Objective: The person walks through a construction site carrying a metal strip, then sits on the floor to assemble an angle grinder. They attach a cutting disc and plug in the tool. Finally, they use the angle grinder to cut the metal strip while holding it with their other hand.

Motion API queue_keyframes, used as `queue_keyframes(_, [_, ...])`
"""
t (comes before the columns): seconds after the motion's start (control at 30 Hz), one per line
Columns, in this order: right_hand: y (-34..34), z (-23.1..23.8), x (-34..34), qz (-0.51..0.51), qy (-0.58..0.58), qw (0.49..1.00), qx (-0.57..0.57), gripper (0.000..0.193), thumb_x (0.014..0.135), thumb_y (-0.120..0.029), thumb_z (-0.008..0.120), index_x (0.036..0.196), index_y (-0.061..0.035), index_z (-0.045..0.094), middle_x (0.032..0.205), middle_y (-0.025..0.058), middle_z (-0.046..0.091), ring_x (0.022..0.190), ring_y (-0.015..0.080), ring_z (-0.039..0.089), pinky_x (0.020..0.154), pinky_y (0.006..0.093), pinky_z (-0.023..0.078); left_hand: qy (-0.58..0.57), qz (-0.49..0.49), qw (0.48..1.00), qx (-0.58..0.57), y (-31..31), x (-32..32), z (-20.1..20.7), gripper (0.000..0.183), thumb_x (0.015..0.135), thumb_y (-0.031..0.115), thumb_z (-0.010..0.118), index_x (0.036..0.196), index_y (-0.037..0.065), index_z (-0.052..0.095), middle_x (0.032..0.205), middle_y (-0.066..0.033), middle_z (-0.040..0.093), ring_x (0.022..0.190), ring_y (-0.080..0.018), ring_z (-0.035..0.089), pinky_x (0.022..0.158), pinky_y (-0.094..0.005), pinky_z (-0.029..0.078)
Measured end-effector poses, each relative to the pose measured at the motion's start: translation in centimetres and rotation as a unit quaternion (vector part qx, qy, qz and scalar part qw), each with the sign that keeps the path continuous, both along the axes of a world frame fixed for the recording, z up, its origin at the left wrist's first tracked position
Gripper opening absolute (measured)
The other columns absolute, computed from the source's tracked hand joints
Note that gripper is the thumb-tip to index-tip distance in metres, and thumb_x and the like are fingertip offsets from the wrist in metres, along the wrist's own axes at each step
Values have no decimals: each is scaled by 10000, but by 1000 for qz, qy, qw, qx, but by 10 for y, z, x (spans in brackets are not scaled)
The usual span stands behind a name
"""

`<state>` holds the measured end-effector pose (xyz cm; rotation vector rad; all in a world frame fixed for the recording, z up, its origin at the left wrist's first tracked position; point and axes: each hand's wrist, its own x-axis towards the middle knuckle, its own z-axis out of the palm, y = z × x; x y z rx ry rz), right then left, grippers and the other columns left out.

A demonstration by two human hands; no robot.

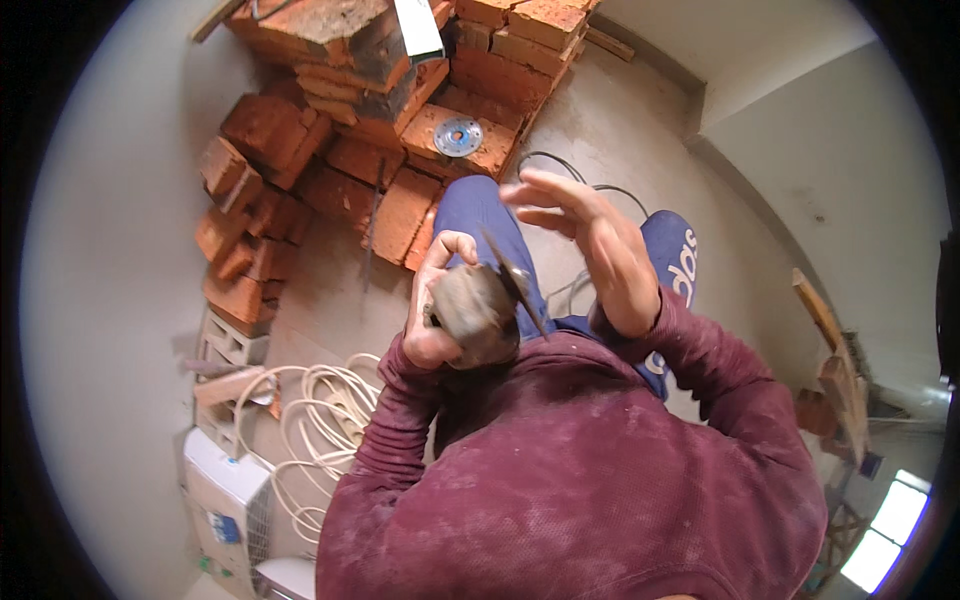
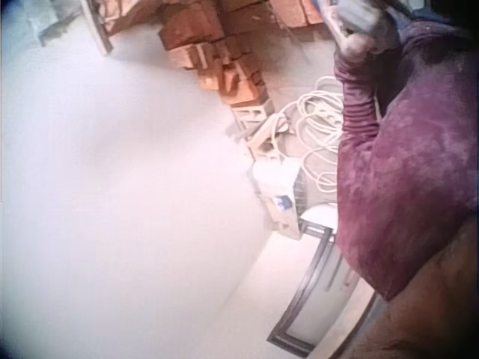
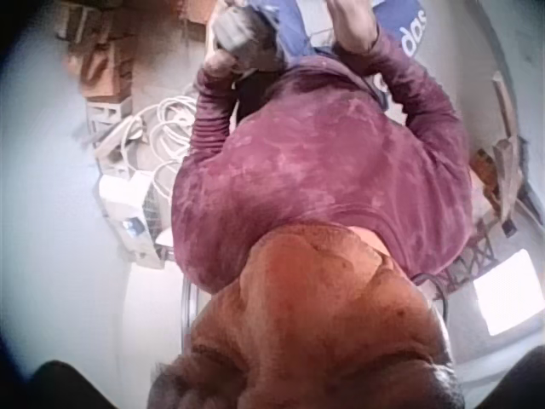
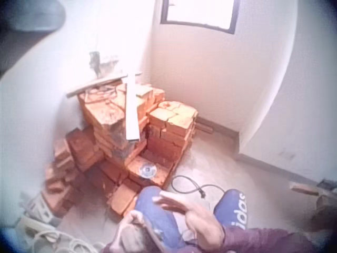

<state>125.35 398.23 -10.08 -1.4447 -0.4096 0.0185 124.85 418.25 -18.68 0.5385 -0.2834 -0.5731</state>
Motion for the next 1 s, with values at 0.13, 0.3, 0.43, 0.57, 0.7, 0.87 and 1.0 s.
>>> queue_keyframes(0.13, [0,11,15,-14,-65,967,-244,322,982,-285,398,996,-13,571,869,128,589,840,243,584,762,368,443,71,29,997,-17,5,8,-33,769,688,481,766,1222,44,428,1142,-109,565,1026,-248,575,893,-369,477])
queue_keyframes(0.3, [25,-19,28,-72,-109,910,-394,284,948,-317,478,885,-48,548,817,145,568,794,325,555,722,422,432,30,69,997,24,-1,30,-81,697,793,513,646,1267,47,439,1183,-105,545,1075,-255,551,938,-385,453])
queue_keyframes(0.43, [25,-37,33,-81,-156,894,-412,266,921,-317,547,878,-55,546,802,138,558,798,321,553,730,412,434,78,98,992,-13,-28,36,-81,685,804,509,630,1273,48,436,1191,-106,541,1084,-256,548,943,-387,451])
queue_keyframes(0.57, [23,-44,33,-69,-219,872,-432,247,901,-284,566,884,-42,524,824,132,549,804,313,530,742,396,434,104,99,989,-34,-42,37,-89,674,816,505,614,1278,48,434,1200,-107,538,1092,-257,544,948,-390,450])
queue_keyframes(0.7, [24,-59,36,-59,-274,856,-435,256,888,-278,568,877,-31,502,841,134,537,808,312,511,744,393,434,123,97,987,-48,-44,34,-96,663,827,500,599,1283,49,431,1209,-109,535,1100,-258,541,953,-392,448])
queue_keyframes(0.87, [34,-54,36,-52,-167,873,-455,272,897,-311,557,891,-44,506,826,145,530,832,325,523,755,405,435,124,114,984,-56,-41,40,-98,650,842,495,579,1290,50,428,1219,-111,531,1111,-259,537,959,-396,447])
queue_keyframes(1.0, [34,-62,43,-30,-178,880,-440,283,905,-330,553,959,-55,519,891,149,537,864,334,530,783,412,436,125,120,983,-63,-41,45,-98,639,853,491,563,1296,50,425,1228,-112,527,1119,-259,534,964,-398,445])
